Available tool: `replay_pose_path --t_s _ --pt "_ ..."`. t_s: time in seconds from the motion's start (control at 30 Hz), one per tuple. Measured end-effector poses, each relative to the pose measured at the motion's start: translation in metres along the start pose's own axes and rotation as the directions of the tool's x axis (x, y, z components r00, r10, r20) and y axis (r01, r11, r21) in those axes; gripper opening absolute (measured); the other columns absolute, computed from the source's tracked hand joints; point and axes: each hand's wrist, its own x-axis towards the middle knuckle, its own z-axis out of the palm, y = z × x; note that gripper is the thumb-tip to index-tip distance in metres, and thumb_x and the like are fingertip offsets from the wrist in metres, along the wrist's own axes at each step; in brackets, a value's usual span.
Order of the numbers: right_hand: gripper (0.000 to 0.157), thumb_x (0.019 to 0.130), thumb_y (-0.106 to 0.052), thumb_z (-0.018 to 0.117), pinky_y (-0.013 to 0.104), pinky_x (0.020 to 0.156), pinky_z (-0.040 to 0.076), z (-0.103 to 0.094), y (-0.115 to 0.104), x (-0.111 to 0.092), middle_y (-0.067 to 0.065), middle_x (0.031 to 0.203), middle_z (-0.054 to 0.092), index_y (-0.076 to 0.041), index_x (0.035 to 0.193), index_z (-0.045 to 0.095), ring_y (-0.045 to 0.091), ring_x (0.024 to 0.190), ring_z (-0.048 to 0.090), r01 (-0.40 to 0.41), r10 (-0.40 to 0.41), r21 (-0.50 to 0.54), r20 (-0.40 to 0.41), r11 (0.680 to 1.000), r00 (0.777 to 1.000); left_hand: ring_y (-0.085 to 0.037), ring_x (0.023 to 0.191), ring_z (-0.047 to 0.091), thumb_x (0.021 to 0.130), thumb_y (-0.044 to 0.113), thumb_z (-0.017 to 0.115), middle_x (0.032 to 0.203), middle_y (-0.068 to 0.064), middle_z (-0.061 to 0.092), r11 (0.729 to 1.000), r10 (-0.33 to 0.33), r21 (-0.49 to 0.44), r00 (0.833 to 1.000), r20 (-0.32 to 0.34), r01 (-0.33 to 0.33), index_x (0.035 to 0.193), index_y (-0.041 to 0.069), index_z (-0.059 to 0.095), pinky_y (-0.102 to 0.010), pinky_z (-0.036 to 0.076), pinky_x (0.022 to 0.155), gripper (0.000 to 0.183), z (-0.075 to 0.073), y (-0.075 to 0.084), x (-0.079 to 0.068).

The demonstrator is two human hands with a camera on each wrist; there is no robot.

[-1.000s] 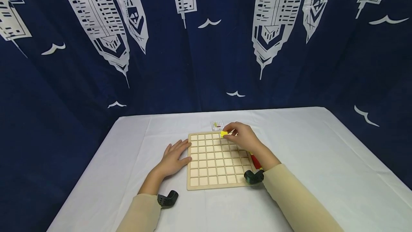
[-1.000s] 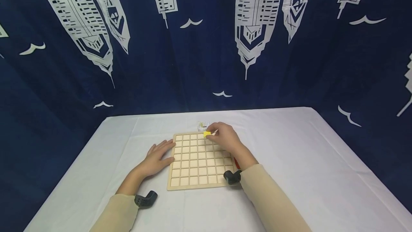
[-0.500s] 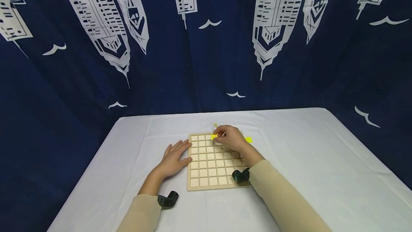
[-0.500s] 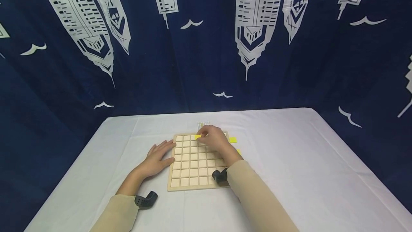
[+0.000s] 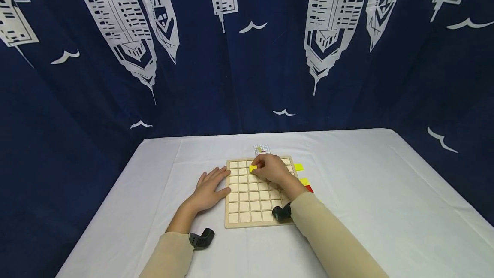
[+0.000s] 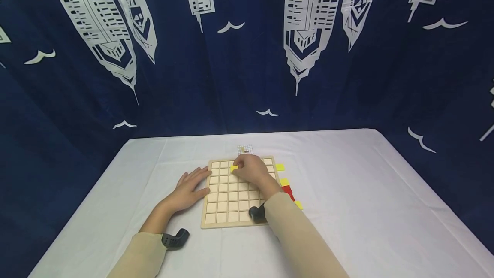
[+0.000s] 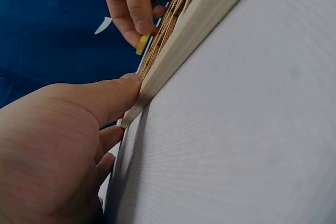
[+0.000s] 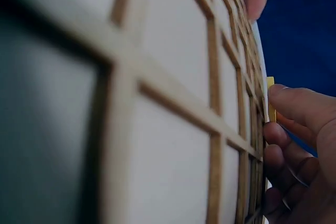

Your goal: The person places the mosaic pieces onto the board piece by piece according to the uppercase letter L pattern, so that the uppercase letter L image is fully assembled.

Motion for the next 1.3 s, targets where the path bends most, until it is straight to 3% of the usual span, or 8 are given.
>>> replay_pose_path --t_s 0.23,0.57,0.9,1.07,1.3 --pt "0.016 0.085 -0.019 0.079 0.027 0.071 0.045 0.000 -0.005 -0.001 -0.003 0.083 0.063 -0.015 0.100 0.072 0.012 0.074 0.054 -0.009 0.010 -0.053 0.006 0.999 1.000 -0.032 0.155 0.021 0.096 0.030 0.064 0.163 -0.009 0.033 1.000 -0.001 0.004 1.000 -0.002 0.001 0.149 0.015 0.046 -0.060 0.000 0.126 0.058 0.000 0.001 0.000" --pt "0.015 0.087 -0.016 0.076 0.028 0.079 0.048 -0.001 0.000 -0.004 -0.003 0.087 0.067 -0.013 0.102 0.075 0.011 0.080 0.057 -0.018 0.018 0.029 0.009 0.999 1.000 -0.032 0.155 0.021 0.096 0.029 0.064 0.163 -0.009 0.034 1.000 -0.001 0.001 1.000 -0.008 0.001 0.149 0.015 0.047 -0.060 0.001 0.126 0.057 0.001 0.002 0.001" --pt "0.018 0.091 -0.013 0.070 0.030 0.083 0.050 -0.006 0.002 -0.012 0.000 0.094 0.069 -0.009 0.108 0.074 0.013 0.087 0.059 0.034 -0.036 0.115 0.013 0.993 0.999 -0.032 0.155 0.022 0.096 0.029 0.064 0.163 -0.009 0.035 1.000 0.005 0.002 1.000 -0.013 -0.004 0.149 0.015 0.047 -0.060 0.001 0.126 0.057 0.002 0.002 0.001" --pt "0.020 0.095 -0.012 0.066 0.027 0.076 0.052 -0.013 0.006 -0.020 0.004 0.099 0.070 -0.007 0.113 0.072 0.016 0.089 0.063 0.065 -0.067 0.154 0.005 0.986 0.998 -0.032 0.155 0.021 0.096 0.029 0.064 0.163 -0.009 0.034 1.000 0.006 -0.003 1.000 -0.013 -0.006 0.149 0.015 0.047 -0.060 0.000 0.126 0.057 0.003 0.001 0.001" --pt "0.027 0.096 -0.013 0.065 0.025 0.070 0.051 -0.030 0.014 -0.028 0.007 0.103 0.069 -0.007 0.122 0.069 0.017 0.085 0.062 0.044 -0.045 0.195 0.001 0.980 0.999 -0.032 0.155 0.021 0.096 0.029 0.063 0.163 -0.009 0.034 1.000 -0.005 -0.002 1.000 -0.012 0.005 0.149 0.015 0.046 -0.060 0.000 0.126 0.057 0.002 0.001 0.001"
